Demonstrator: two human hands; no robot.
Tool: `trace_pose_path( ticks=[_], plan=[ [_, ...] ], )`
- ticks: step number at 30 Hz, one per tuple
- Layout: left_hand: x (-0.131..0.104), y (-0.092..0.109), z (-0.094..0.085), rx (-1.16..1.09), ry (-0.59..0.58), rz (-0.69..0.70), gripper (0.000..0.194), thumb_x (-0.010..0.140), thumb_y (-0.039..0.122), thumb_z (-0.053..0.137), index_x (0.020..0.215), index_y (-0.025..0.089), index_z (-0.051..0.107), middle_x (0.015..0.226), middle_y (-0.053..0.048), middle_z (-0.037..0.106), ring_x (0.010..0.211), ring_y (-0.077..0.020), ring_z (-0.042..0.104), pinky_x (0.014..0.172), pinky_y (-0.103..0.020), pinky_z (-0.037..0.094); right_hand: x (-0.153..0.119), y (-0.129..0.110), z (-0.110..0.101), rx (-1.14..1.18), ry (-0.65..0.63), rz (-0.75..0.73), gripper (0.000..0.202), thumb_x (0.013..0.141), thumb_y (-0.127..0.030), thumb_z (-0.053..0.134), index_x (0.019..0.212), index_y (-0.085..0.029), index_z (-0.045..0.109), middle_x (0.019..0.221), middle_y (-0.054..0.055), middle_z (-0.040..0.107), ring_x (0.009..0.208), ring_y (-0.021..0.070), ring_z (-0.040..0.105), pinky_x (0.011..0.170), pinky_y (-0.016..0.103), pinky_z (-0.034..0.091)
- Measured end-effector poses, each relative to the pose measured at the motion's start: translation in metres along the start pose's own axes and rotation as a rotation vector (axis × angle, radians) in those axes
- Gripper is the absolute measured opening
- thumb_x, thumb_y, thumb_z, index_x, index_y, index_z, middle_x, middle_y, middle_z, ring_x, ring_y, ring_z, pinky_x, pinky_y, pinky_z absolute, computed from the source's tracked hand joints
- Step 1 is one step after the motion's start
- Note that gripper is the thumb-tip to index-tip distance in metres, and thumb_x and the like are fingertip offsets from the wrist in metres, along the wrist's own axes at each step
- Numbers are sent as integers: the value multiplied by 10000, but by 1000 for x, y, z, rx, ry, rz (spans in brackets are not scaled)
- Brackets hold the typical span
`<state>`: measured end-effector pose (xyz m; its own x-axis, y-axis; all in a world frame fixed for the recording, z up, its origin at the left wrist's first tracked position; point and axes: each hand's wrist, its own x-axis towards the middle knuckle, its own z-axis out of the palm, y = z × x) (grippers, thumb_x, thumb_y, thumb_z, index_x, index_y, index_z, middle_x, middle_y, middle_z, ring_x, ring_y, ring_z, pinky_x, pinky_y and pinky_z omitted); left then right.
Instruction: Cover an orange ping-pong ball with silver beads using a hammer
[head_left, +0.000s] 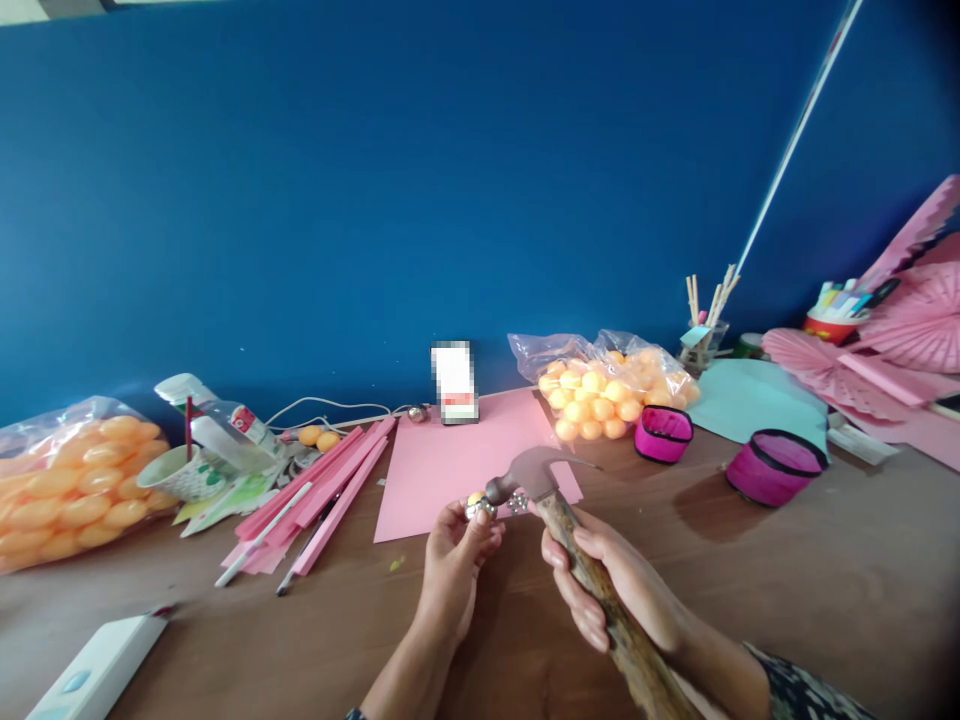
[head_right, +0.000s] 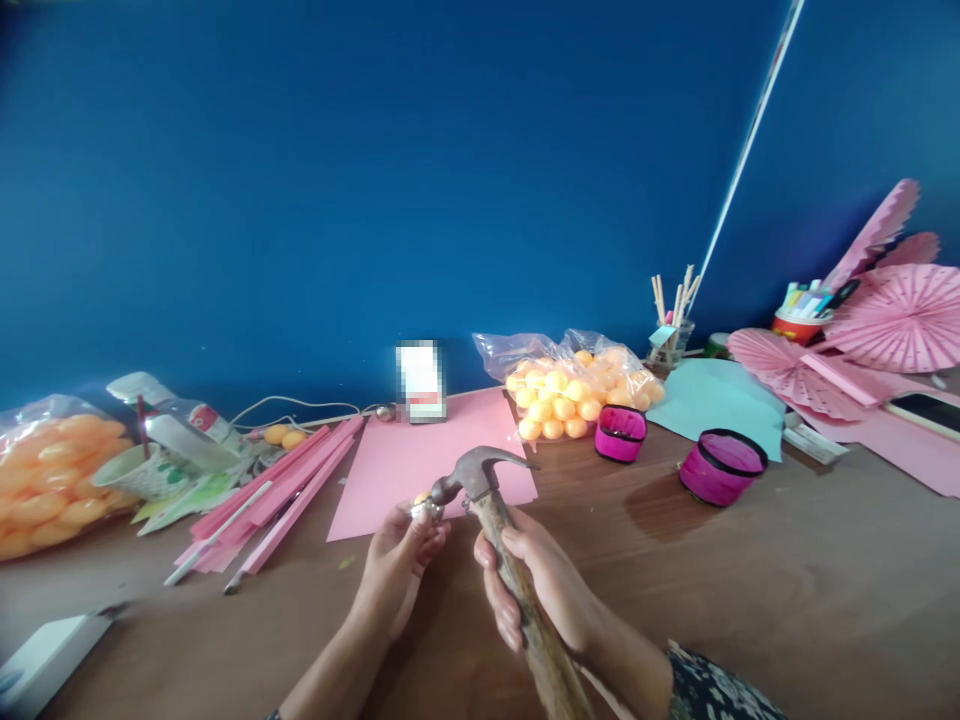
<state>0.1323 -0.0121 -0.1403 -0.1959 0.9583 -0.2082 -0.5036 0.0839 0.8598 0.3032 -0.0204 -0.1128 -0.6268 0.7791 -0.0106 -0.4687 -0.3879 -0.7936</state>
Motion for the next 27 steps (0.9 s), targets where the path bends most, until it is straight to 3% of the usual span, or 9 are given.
trace_pose_path(
  ticks=[6, 11, 14, 27],
  plan=[
    [4, -2, -3, -75, -41, 7, 199, 736, 270, 641, 879, 137, 603, 783, -27, 615, 643, -65, 576, 619, -164, 479, -1, -2, 1, 9, -5, -9, 256, 889, -382, 306, 751, -196, 416, 389, -81, 399, 255, 49, 284, 274, 145, 319],
    [3, -1, 0, -176, -85, -22, 312, 756, 238, 620, 1063, 191, 581, 962, -47, 653, 815, -113, 622, 789, -233, 487, 0, 2, 1, 3, 5, 5, 249, 894, -378, 302, 767, -198, 419, 395, -84, 400, 263, 48, 278, 282, 149, 336],
    [2, -1, 0, -197, -126, -75, 288, 758, 254, 616, 1032, 167, 596, 1026, -83, 659, 889, -163, 633, 837, -275, 479, 0, 4, 1, -4, -7, 30, 250, 897, -377, 299, 762, -201, 412, 389, -88, 397, 260, 50, 278, 279, 149, 340],
    [-1, -1, 0, -193, -124, -122, 290, 786, 336, 572, 962, 109, 607, 938, -142, 693, 903, -213, 646, 796, -292, 510, -2, 1, -2, -5, -5, -10, 252, 900, -367, 287, 776, -193, 419, 397, -82, 404, 258, 50, 289, 282, 146, 326]
  ],
)
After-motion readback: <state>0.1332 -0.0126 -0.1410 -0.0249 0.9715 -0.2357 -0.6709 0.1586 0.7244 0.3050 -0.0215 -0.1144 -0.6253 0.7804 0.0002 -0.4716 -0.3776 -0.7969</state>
